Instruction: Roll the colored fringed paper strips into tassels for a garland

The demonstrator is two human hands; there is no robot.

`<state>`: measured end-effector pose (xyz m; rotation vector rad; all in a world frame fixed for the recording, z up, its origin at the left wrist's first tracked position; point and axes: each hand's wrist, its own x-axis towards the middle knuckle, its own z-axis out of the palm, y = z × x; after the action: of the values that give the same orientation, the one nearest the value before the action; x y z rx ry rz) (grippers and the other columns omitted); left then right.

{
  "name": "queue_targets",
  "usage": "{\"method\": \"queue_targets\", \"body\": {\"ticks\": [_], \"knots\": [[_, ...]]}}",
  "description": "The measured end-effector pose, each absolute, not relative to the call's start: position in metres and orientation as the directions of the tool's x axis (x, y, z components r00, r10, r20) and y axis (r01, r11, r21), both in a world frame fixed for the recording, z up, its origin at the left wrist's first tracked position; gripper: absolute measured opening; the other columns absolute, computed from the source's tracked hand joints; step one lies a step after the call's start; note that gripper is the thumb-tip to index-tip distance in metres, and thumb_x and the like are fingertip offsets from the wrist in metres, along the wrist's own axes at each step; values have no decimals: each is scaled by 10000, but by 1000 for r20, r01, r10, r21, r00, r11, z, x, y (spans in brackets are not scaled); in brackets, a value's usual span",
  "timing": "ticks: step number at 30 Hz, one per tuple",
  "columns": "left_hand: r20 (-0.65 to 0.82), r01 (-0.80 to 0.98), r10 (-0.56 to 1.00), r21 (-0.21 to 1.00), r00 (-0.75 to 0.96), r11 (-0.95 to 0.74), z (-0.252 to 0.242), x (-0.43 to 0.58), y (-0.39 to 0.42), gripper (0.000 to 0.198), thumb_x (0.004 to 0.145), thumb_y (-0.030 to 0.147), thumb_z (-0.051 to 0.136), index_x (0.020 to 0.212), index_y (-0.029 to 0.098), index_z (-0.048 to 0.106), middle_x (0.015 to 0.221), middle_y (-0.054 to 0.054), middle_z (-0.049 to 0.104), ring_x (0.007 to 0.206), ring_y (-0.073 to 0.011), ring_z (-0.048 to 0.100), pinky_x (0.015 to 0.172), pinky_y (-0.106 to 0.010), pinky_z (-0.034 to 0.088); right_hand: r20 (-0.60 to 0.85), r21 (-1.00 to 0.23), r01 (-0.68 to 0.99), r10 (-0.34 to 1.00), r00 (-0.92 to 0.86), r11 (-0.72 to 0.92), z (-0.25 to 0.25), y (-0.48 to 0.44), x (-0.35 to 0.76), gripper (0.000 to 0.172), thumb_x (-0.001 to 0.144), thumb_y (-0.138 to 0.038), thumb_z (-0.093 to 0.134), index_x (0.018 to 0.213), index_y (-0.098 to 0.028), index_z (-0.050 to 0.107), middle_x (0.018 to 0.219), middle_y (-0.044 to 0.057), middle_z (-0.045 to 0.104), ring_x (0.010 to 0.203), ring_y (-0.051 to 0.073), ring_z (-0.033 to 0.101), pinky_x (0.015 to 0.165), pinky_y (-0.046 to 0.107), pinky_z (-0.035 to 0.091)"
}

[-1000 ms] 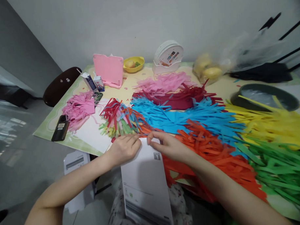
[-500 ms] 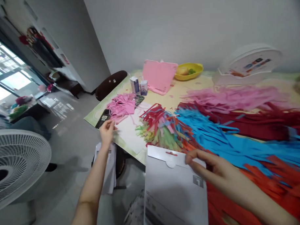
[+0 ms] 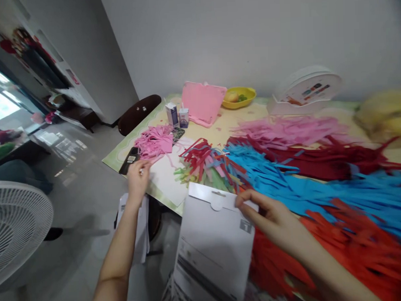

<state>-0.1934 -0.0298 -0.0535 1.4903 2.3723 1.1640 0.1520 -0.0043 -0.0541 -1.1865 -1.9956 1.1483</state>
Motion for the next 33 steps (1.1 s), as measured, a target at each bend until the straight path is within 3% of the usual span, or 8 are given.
{"method": "queue_targets", "body": {"ticks": [3,5,8,17,21,25,30,33], "knots": [[106,522,982,853,-154,-10,-46,-126,-33,385,844,430,597,1092,144,669,994,-91,708,879,-196,638,746,-281,507,65,-861,421,883,-464,284,-45,-12,147,209,869,-364,472,814,-215,607,652,5,578,515,145,460,484,261,353],[9,331,1000,944,-21,-2,-42,-94,-33,374,840,468,594,956,125,687,833,-59,695,734,-168,615,633,-241,472,94,-869,408,903,-419,280,-44,-19,150,214,884,-370,489,929,-210,624,765,28,635,570,153,510,523,265,393],[-9,219,999,976,-35,17,-39,-71,-31,364,835,472,600,781,119,668,708,-21,634,627,-126,543,565,-212,407,19,-904,384,917,-399,186,-48,-31,164,352,904,-414,513,1171,-202,598,876,50,688,630,173,581,557,272,448],[-56,239,996,970,68,38,-41,-46,-36,410,877,505,511,716,141,609,628,9,548,578,-116,484,530,-219,358,-20,-925,372,963,-267,84,-69,-58,199,375,923,-453,469,876,-170,711,809,65,741,739,239,676,640,307,522],[125,608,988,779,91,-155,-35,-39,-31,405,922,409,487,606,161,541,555,29,478,555,-110,447,559,-235,320,-41,-908,404,937,-348,111,-71,-55,196,333,899,-420,522,1062,-176,681,1009,103,746,887,257,696,776,368,554],[69,763,943,569,325,-305,-23,-27,-23,367,962,368,458,688,180,615,597,11,597,569,-131,530,575,-241,341,2,-868,451,912,-410,205,-61,-44,179,557,791,-310,660,1319,-191,528,1226,133,667,1061,280,653,914,436,517],[159,884,951,354,265,-306,-17,-26,-34,341,973,455,440,1022,184,641,949,-64,724,849,-209,653,716,-290,440,48,-895,395,925,-377,208,-56,-39,168,411,848,-274,560,1243,-167,522,1127,126,681,969,258,657,827,373,519],[243,931,954,272,177,-242,-21,-37,-46,355,992,434,398,1044,167,626,991,-81,713,912,-222,646,776,-316,454,71,-949,278,959,-274,150,-57,-43,170,409,853,-306,582,1236,-185,505,1160,109,659,1026,246,631,856,344,502]]}}
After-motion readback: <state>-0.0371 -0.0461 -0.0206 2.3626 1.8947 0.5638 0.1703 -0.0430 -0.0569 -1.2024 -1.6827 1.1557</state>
